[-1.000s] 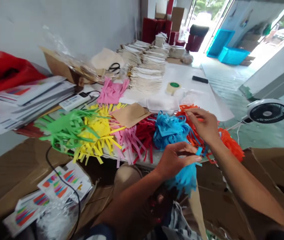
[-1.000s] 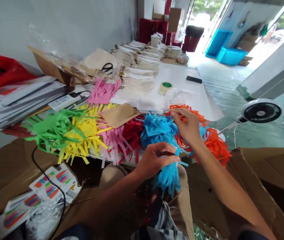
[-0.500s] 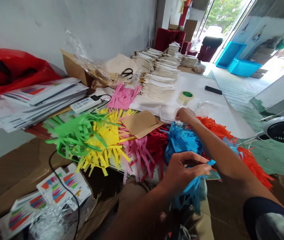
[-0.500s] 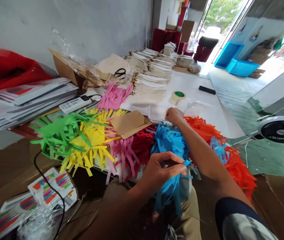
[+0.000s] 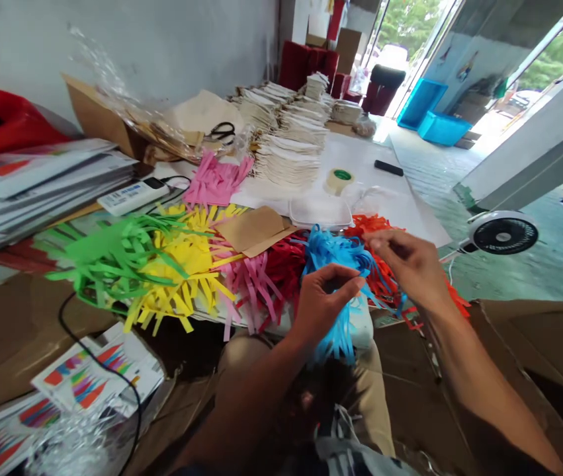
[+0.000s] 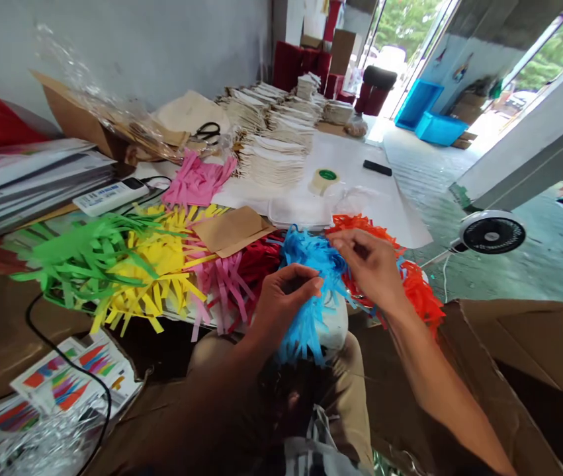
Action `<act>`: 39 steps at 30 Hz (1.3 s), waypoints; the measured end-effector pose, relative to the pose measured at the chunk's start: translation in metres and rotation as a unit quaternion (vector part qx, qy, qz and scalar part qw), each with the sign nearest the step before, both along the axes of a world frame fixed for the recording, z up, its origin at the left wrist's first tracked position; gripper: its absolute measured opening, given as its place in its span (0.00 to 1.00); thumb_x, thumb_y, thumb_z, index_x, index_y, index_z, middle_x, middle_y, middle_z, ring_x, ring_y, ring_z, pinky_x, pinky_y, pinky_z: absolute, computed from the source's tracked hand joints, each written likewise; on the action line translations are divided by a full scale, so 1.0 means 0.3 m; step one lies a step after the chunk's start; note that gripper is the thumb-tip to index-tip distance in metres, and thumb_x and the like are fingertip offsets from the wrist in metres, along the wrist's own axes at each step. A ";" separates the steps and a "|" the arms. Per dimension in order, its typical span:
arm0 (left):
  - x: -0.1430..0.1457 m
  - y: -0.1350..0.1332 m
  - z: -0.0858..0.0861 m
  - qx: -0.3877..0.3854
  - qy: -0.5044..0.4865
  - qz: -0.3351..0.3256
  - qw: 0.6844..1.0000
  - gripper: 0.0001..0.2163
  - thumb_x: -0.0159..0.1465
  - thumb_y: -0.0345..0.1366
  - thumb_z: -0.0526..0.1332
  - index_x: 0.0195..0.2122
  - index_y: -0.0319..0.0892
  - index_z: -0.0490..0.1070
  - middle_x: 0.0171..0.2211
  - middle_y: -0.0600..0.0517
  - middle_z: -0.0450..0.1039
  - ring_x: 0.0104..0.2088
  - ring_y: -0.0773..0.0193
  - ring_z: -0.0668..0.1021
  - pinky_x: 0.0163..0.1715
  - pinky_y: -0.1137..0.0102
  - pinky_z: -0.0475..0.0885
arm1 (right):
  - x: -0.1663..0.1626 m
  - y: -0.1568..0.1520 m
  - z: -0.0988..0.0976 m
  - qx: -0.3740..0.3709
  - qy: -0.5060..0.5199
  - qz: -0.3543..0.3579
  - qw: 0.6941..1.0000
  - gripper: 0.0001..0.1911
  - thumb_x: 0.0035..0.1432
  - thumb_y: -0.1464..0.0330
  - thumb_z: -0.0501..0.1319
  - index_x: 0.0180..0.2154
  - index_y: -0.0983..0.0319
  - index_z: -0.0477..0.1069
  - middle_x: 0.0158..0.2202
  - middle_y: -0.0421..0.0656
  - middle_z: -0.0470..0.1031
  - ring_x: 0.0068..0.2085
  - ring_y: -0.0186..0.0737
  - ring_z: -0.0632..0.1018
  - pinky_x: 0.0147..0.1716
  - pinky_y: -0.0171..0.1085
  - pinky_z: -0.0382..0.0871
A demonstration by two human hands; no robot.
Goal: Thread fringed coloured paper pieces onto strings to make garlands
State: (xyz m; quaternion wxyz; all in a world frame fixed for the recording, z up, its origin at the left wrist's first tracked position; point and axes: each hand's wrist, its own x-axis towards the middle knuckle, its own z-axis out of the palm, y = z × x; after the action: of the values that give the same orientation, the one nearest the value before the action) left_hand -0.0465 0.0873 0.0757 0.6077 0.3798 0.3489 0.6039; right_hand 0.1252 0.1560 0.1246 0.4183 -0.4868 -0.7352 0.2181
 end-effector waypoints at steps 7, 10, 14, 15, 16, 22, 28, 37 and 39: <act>0.060 -0.028 0.000 0.028 0.044 -0.023 0.998 0.14 0.56 0.46 0.77 0.33 0.41 0.82 0.27 0.53 0.79 0.29 0.66 0.78 0.37 0.70 0.75 | 0.066 -0.252 -0.027 0.034 0.045 0.010 0.998 0.08 0.69 0.60 0.65 0.41 0.55 0.82 0.40 0.42 0.82 0.42 0.42 0.81 0.42 0.42 0.76; 0.067 -0.030 -0.005 0.047 0.054 -0.033 0.997 0.13 0.56 0.44 0.77 0.33 0.41 0.82 0.28 0.53 0.79 0.30 0.66 0.78 0.38 0.69 0.75 | 0.076 -0.267 -0.015 0.040 0.026 0.015 0.999 0.06 0.68 0.63 0.66 0.43 0.53 0.83 0.41 0.41 0.83 0.43 0.42 0.81 0.44 0.42 0.75; 0.064 -0.032 -0.010 0.054 0.053 -0.042 0.996 0.13 0.56 0.45 0.77 0.34 0.41 0.82 0.29 0.52 0.80 0.31 0.65 0.79 0.40 0.68 0.76 | 0.081 -0.283 0.000 0.040 0.003 0.033 0.999 0.06 0.69 0.64 0.66 0.44 0.53 0.83 0.40 0.40 0.83 0.42 0.42 0.81 0.42 0.42 0.74; 0.063 -0.033 -0.010 0.056 0.054 -0.044 0.996 0.13 0.56 0.45 0.77 0.34 0.41 0.82 0.29 0.52 0.80 0.31 0.65 0.79 0.40 0.68 0.76 | 0.080 -0.285 0.001 0.036 0.002 0.037 0.999 0.06 0.69 0.64 0.66 0.43 0.53 0.82 0.40 0.41 0.82 0.42 0.42 0.81 0.41 0.42 0.74; 0.062 -0.033 -0.009 0.057 0.055 -0.046 0.996 0.14 0.56 0.45 0.77 0.34 0.41 0.82 0.29 0.51 0.80 0.32 0.65 0.79 0.40 0.68 0.76 | 0.079 -0.287 0.000 0.034 0.001 0.038 0.999 0.05 0.69 0.64 0.66 0.43 0.53 0.82 0.40 0.41 0.82 0.42 0.42 0.81 0.41 0.42 0.74; 0.066 -0.034 -0.005 0.068 0.072 -0.039 0.994 0.14 0.57 0.46 0.77 0.32 0.41 0.81 0.31 0.51 0.81 0.32 0.64 0.80 0.40 0.68 0.76 | 0.061 -0.289 -0.031 0.073 -0.034 0.016 0.997 0.07 0.72 0.63 0.62 0.41 0.55 0.77 0.38 0.42 0.79 0.41 0.42 0.78 0.40 0.43 0.72; 0.064 -0.032 -0.013 0.079 0.090 -0.029 0.992 0.10 0.60 0.42 0.74 0.34 0.41 0.82 0.34 0.50 0.82 0.35 0.63 0.80 0.41 0.69 0.75 | 0.063 -0.292 -0.039 0.054 -0.034 0.013 0.998 0.07 0.72 0.62 0.63 0.44 0.54 0.79 0.39 0.41 0.78 0.43 0.43 0.78 0.41 0.42 0.71; 0.062 -0.035 -0.006 0.121 0.150 0.000 0.981 0.06 0.63 0.38 0.71 0.33 0.41 0.81 0.34 0.51 0.81 0.36 0.64 0.80 0.40 0.70 0.74 | 0.077 -0.289 -0.037 0.022 0.003 0.033 0.999 0.06 0.69 0.62 0.66 0.40 0.55 0.80 0.38 0.41 0.80 0.39 0.41 0.78 0.39 0.41 0.71; 0.063 -0.034 -0.010 0.126 0.154 0.002 0.980 0.06 0.63 0.38 0.71 0.33 0.41 0.81 0.33 0.51 0.80 0.36 0.65 0.79 0.40 0.71 0.73 | 0.076 -0.289 -0.040 0.016 0.023 0.032 0.999 0.07 0.69 0.62 0.66 0.38 0.56 0.80 0.38 0.41 0.80 0.39 0.41 0.78 0.40 0.42 0.71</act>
State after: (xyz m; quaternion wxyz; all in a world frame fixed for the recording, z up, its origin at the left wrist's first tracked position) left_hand -0.0275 0.0771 0.0727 0.4929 0.5414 0.3597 0.5784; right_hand 0.1481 0.0692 0.1126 0.4354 -0.4514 -0.7441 0.2303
